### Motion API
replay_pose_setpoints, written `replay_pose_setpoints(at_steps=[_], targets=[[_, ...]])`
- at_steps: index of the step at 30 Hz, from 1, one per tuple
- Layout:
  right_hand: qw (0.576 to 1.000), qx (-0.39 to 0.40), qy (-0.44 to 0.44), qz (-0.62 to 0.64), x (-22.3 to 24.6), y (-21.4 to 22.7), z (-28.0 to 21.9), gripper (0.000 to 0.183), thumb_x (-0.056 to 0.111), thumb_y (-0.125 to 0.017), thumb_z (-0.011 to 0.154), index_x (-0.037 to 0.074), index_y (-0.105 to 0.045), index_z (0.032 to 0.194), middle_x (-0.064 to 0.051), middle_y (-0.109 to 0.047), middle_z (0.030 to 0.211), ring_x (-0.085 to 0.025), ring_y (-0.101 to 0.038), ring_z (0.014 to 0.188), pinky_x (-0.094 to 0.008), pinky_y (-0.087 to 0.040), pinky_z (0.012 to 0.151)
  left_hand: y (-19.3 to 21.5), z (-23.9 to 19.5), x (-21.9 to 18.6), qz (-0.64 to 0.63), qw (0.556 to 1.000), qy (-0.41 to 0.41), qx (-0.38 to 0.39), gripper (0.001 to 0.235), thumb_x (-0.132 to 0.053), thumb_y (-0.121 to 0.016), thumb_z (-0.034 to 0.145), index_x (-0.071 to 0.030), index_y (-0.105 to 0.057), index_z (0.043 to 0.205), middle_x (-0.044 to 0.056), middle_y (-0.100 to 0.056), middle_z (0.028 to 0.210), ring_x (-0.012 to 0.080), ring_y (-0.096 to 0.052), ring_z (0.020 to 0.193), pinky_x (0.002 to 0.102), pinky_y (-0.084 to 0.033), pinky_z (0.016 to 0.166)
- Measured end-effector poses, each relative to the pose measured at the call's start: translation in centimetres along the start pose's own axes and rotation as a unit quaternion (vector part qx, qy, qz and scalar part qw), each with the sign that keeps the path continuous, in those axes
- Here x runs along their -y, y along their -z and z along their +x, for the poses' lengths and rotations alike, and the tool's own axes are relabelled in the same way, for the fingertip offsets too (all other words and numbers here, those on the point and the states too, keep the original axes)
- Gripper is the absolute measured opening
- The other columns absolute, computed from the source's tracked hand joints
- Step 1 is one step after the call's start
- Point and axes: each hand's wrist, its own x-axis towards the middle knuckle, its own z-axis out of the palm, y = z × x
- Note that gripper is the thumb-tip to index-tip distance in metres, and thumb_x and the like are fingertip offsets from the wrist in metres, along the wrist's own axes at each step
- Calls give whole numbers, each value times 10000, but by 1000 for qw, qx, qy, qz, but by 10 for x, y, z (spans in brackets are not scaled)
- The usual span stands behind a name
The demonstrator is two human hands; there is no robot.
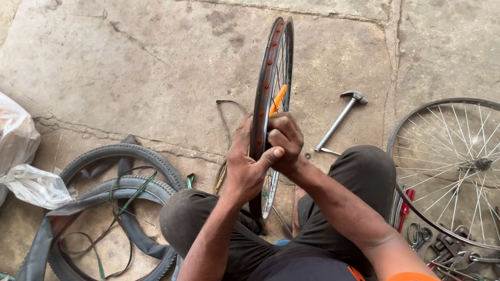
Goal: The person sits on the ground and uses a small orange tool to repeatedly scrape or clean the inner rim of a bicycle wheel. They rotate the wheel to access different sections of the rim while holding it steady with their other hand.
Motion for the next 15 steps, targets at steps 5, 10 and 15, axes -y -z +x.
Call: replay_pose_setpoints(at_steps=[5, 10, 15], targets=[[917, 268, -176, 237, -18, 26, 8, 273, 199, -762, 908, -26, -643, 1008, -100, -669, 959, -188, -681, 859, -336, -589, 720, 11, 2, 1, 38, 999, 16, 22, 844, -489, -758, 909, -59, -443, 1563, 201, -478, 1559, 363, -453, 1492, 511, -415, 1221], [781, 380, -308, 389, -52, 57, 16, 260, 122, -745, 937, -12, -632, 1129, -99, -705, 1032, -180, -690, 926, -352, -604, 807, 6, 2, -4, 50, 997, -34, 38, 841, -451, -774, 906, -52, -446, 1569, 218, -468, 1591, 385, -447, 1492, 523, -417, 1219], [924, 232, -162, 256, -33, 36, 1, 395, 208, -784, 923, 1, -605, 1209, -86, -691, 1005, -193, -732, 936, -359, -624, 805, 9, 3, -9, 33, 998, -5, 46, 830, -407, -795, 865, -63, -456, 1539, 210, -421, 1591, 368, -455, 1453, 487, -465, 1181]])
